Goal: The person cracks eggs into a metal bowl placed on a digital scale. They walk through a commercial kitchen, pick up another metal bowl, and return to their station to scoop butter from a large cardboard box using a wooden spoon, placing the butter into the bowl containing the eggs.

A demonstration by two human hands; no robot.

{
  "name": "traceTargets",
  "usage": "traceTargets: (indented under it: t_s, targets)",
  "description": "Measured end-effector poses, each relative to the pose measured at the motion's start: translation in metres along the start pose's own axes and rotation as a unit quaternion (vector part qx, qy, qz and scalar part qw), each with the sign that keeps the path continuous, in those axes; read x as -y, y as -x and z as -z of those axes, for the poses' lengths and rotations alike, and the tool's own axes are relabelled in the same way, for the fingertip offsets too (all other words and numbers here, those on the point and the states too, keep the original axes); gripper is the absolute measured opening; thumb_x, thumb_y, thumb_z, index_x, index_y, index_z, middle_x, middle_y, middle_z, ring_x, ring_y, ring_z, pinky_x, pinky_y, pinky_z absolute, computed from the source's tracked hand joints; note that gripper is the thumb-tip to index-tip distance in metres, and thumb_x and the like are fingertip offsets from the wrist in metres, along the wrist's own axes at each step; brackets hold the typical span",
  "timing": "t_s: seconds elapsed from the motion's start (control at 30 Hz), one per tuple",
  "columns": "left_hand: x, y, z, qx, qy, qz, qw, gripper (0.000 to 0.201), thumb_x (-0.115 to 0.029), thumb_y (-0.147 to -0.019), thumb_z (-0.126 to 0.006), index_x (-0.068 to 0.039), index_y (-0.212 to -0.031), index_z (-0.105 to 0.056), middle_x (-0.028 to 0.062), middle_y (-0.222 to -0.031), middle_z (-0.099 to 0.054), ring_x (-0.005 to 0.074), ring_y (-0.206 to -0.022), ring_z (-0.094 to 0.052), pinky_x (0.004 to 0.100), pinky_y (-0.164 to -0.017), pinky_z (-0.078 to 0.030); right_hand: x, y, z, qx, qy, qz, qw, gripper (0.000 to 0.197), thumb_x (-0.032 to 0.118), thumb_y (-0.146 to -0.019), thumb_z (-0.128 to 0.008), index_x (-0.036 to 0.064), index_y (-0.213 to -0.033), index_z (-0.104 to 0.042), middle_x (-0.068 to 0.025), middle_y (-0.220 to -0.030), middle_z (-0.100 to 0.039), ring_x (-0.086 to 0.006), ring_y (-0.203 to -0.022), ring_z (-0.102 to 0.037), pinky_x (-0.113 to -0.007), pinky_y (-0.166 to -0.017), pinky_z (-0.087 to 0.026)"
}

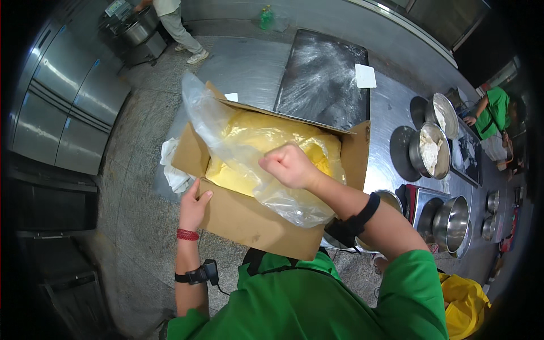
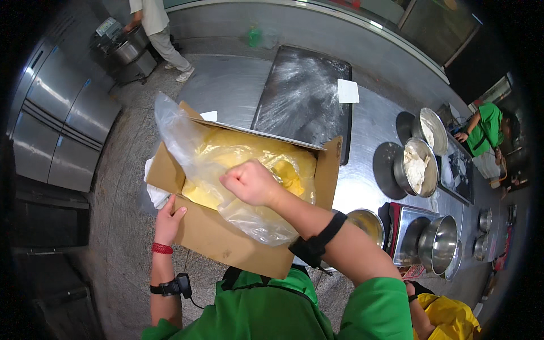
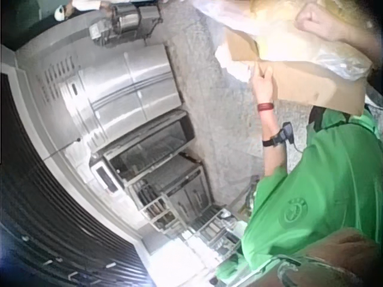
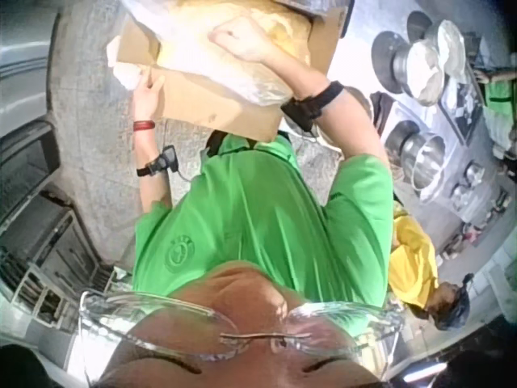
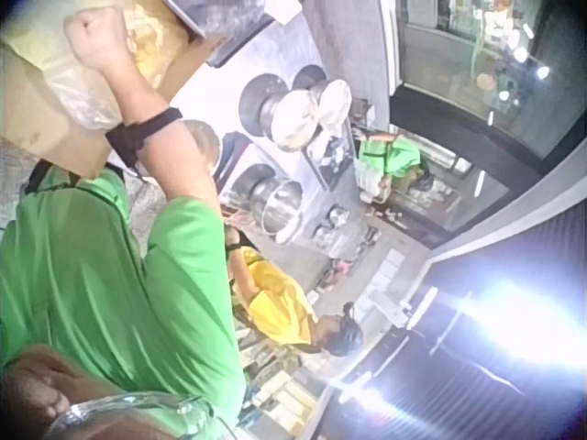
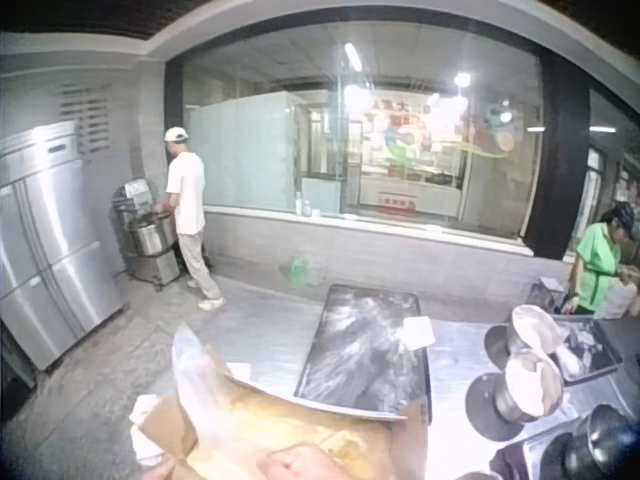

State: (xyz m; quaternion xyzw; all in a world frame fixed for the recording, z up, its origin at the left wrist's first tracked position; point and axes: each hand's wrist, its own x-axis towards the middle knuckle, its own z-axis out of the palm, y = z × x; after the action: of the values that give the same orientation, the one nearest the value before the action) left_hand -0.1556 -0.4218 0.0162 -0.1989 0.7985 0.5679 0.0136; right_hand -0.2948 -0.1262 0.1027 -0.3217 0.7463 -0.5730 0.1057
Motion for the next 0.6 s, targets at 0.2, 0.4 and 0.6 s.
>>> traceTargets:
  t_s: [0.2, 0.4, 0.6]
  targets:
    - [-0.009, -0.001, 0.003, -0.013, -0.054, -0.011, 0.998, 0.064, -0.012, -0.090, -0.068, 0.010, -0.144, -0.040, 0.0199, -0.130, -0.063, 0.0190, -0.113, -0.061, 0.0301, -0.097, -0.047, 0.005, 0.030, 0.038, 0.048, -0.019, -0.030, 0.998, 0.043, 0.019, -0.091, -0.061, 0.0009, -0.057, -0.041, -0.0105, -0.050, -0.035, -0.0203, -0.043, -0.037, -0.037, -0.047, -0.031]
    - [-0.017, 0.002, 0.005, -0.008, -0.029, 0.012, 0.999, 0.064, -0.014, -0.091, -0.068, 0.009, -0.144, -0.040, 0.0189, -0.131, -0.063, 0.0178, -0.111, -0.063, 0.0298, -0.096, -0.048, 0.003, 0.055, 0.061, 0.023, -0.067, 0.025, 0.997, 0.049, 0.022, -0.095, -0.057, 0.0026, -0.055, -0.035, -0.0081, -0.050, -0.034, -0.0200, -0.043, -0.035, -0.037, -0.046, -0.027]
    - [-0.017, 0.007, 0.004, -0.019, -0.047, 0.057, 0.997, 0.062, -0.012, -0.090, -0.069, 0.008, -0.143, -0.044, 0.0181, -0.123, -0.066, 0.0164, -0.103, -0.065, 0.0294, -0.089, -0.052, 0.071, 0.029, 0.095, -0.066, -0.141, 0.093, 0.983, 0.065, 0.046, -0.101, -0.046, 0.0089, -0.050, -0.030, -0.0023, -0.044, -0.034, -0.0195, -0.037, -0.034, -0.033, -0.041, -0.028]
